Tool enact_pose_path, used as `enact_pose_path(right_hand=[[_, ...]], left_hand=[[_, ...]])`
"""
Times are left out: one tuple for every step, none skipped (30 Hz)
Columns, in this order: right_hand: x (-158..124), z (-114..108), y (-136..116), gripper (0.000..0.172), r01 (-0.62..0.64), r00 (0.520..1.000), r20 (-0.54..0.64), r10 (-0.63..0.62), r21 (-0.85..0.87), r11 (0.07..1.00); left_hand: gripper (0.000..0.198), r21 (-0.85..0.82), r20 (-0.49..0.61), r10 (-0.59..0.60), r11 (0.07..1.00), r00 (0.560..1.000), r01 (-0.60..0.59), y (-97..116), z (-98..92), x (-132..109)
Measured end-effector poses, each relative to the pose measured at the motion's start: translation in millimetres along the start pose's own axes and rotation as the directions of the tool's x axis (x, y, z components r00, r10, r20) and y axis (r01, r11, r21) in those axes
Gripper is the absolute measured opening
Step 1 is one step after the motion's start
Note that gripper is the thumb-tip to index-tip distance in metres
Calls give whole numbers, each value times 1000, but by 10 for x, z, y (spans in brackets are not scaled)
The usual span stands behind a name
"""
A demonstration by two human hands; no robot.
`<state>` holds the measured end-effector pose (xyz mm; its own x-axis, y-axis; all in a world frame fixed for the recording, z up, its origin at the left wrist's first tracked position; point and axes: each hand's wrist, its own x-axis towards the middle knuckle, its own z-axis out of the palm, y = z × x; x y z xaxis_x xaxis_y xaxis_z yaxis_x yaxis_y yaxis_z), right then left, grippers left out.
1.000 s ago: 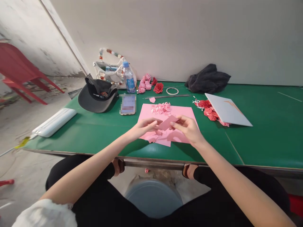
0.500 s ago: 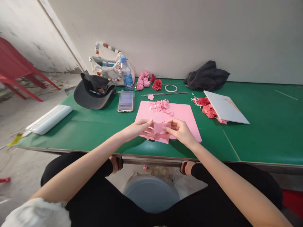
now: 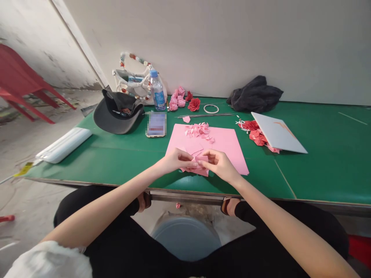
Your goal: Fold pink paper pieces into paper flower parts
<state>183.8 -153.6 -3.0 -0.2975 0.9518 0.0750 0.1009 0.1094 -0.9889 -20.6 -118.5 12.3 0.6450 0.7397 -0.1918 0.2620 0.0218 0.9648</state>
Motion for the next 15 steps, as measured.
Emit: enact_pose_path(right_hand=[[-3,17,-16,22,16,1000,-11,-16,-35,999],[-5,36,-33,21,38,999,-25,-40,-79,996],[-5,55,-49,20,64,997,-34,-69,-124,990],[-3,71,-61,18,91,994,-39,-98,-162,983],[2,82,-68,17,112,992,-40,-121,-189,976],[8,85,-70,15,125,990,-37,-135,-201,972],[16,81,-67,14,132,989,-38,-142,-200,971],[25,70,-59,13,130,989,-44,-141,-189,973],[35,54,-48,13,120,990,-52,-130,-172,978],[43,36,-36,14,107,991,-58,-117,-152,983],[51,18,-24,15,95,993,-57,-103,-131,987],[57,3,-15,16,86,994,-54,-93,-113,990],[61,-7,-8,16,83,995,-48,-88,-101,991],[63,-12,-4,15,83,995,-42,-87,-93,992],[64,-13,-2,14,85,996,-35,-88,-88,993]], left_hand=[[33,2,1,6,1000,1000,-6,-13,13,4],[33,-3,0,8,1000,1000,-8,-25,28,9],[34,-17,-4,5,1000,1000,-5,-34,45,14],[35,-35,-6,-1,999,1000,0,-37,62,17],[35,-55,-5,-9,998,1000,9,-34,76,18],[36,-77,-2,-22,997,1000,22,-23,85,16],[37,-100,3,-37,994,999,37,-6,90,11],[37,-126,7,-52,991,999,53,15,88,2],[37,-152,11,-69,986,998,70,37,82,-9],[36,-176,12,-84,981,996,84,58,73,-20],[35,-193,13,-97,976,995,98,75,63,-32],[34,-204,12,-108,973,994,108,87,54,-41],[34,-210,12,-117,971,993,117,93,49,-48],[33,-216,15,-126,968,992,126,93,48,-52],[33,-225,15,-133,965,991,133,90,51,-54]])
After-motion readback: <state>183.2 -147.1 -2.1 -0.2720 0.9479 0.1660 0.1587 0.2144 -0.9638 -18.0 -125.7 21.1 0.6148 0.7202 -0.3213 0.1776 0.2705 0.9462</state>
